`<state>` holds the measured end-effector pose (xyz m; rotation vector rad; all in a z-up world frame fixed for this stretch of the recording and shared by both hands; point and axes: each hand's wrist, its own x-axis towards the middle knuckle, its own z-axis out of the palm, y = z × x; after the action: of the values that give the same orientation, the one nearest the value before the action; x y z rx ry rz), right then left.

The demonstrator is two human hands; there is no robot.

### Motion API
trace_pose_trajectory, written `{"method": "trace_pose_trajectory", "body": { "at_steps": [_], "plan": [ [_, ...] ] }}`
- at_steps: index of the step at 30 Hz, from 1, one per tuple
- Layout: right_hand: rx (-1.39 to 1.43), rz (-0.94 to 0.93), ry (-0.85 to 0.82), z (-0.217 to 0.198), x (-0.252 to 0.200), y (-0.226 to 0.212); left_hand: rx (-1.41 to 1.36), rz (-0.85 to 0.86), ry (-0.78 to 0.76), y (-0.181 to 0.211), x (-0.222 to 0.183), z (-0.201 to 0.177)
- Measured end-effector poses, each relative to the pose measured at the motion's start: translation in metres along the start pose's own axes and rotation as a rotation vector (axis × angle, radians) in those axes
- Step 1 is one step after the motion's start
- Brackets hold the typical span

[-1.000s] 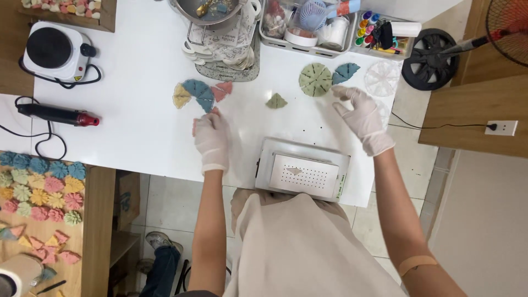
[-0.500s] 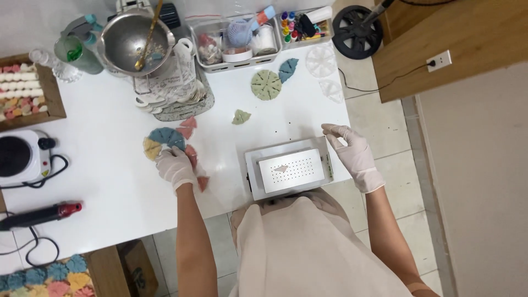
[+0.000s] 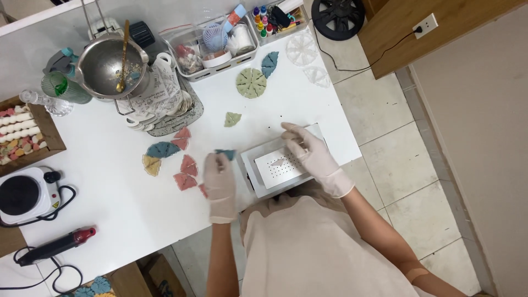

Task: Inspecting and organizing small scented wax wedges on a workstation.

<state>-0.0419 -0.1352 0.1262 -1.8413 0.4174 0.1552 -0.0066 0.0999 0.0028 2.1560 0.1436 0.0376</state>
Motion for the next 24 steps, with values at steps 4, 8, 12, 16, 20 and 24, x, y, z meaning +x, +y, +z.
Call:
{"method": "trace_pose_trajectory", "body": {
  "at_steps": [4,8,12,16,20,24],
  "plan": [
    [0.123,0.077,-0.094,0.019,0.007,0.002,-0.132,-0.026,-0.288,0.056,-0.015,0.043],
    [0.084,-0.062,-0.011,0.010,0.014,0.014,-0.307,0.109,-0.282,0.099,-0.015,0.052],
    [-0.054,-0.174,0.045,-0.010,0.020,0.010,-0.419,0.120,-0.334,0.117,-0.014,0.061],
    [-0.039,-0.126,0.024,-0.014,0.023,0.022,-0.374,0.207,-0.245,0.118,-0.017,0.077],
    [-0.228,-0.238,0.160,-0.008,0.025,0.042,-0.194,0.128,-0.265,0.128,-0.014,0.085],
    [-0.358,-0.400,0.268,-0.003,0.027,0.041,-0.109,0.132,-0.281,0.130,-0.014,0.095]
  ]
}}
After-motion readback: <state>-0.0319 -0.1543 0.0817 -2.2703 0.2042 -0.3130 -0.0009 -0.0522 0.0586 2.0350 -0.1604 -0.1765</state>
